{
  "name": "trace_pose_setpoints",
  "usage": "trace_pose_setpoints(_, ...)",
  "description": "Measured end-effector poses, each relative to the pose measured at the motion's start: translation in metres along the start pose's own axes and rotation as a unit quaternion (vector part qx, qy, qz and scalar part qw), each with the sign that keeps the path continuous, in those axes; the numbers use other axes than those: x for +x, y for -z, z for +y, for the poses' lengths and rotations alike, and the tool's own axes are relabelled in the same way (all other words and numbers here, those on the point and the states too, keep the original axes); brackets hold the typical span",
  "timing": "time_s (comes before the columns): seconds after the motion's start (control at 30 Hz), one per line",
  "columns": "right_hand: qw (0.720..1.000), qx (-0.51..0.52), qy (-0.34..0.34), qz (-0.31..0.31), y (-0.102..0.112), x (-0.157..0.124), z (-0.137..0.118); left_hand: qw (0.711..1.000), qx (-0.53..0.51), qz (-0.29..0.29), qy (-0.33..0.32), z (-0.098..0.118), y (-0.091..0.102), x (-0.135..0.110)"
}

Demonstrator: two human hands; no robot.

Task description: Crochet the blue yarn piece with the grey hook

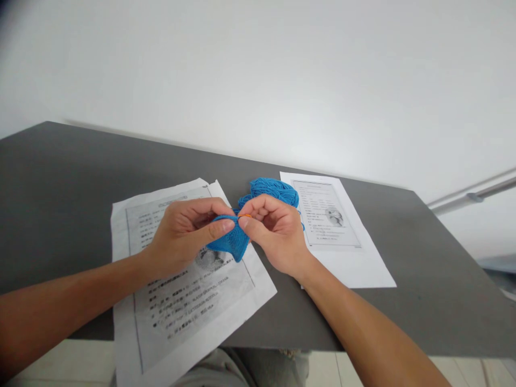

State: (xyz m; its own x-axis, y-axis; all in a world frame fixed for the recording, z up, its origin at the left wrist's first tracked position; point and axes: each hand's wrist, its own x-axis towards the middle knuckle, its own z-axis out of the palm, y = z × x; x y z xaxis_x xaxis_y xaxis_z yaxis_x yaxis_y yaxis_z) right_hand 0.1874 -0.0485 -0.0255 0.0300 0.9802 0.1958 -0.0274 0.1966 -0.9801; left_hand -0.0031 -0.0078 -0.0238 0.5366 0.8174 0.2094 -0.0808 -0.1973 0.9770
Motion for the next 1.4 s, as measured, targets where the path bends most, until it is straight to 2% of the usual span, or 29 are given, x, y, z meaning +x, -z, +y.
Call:
trace_pose_setpoints(0.47,0.999,-0.024,-0.018,0.019,-0.0006,-0.0045,-0.0071,0.999,0.043,-0.001,0.016,0.0080,-0.0014,-0.0033)
trace_pose_setpoints(0.77,0.999,-0.005,-0.034,0.012,-0.0010,-0.0037,-0.0049,0.996,0.034,-0.024,0.075,0.0067,-0.0017,-0.0011)
trace_pose_setpoints(1.07,0.998,0.014,-0.064,-0.008,-0.0016,-0.0011,-0.0047,0.998,0.026,-0.010,0.049,0.0053,-0.0008,-0.0023)
trace_pose_setpoints(1.4,0.998,0.018,-0.057,-0.024,-0.0014,0.0002,-0.0071,0.996,0.075,-0.016,0.036,0.0051,0.0001,-0.0020)
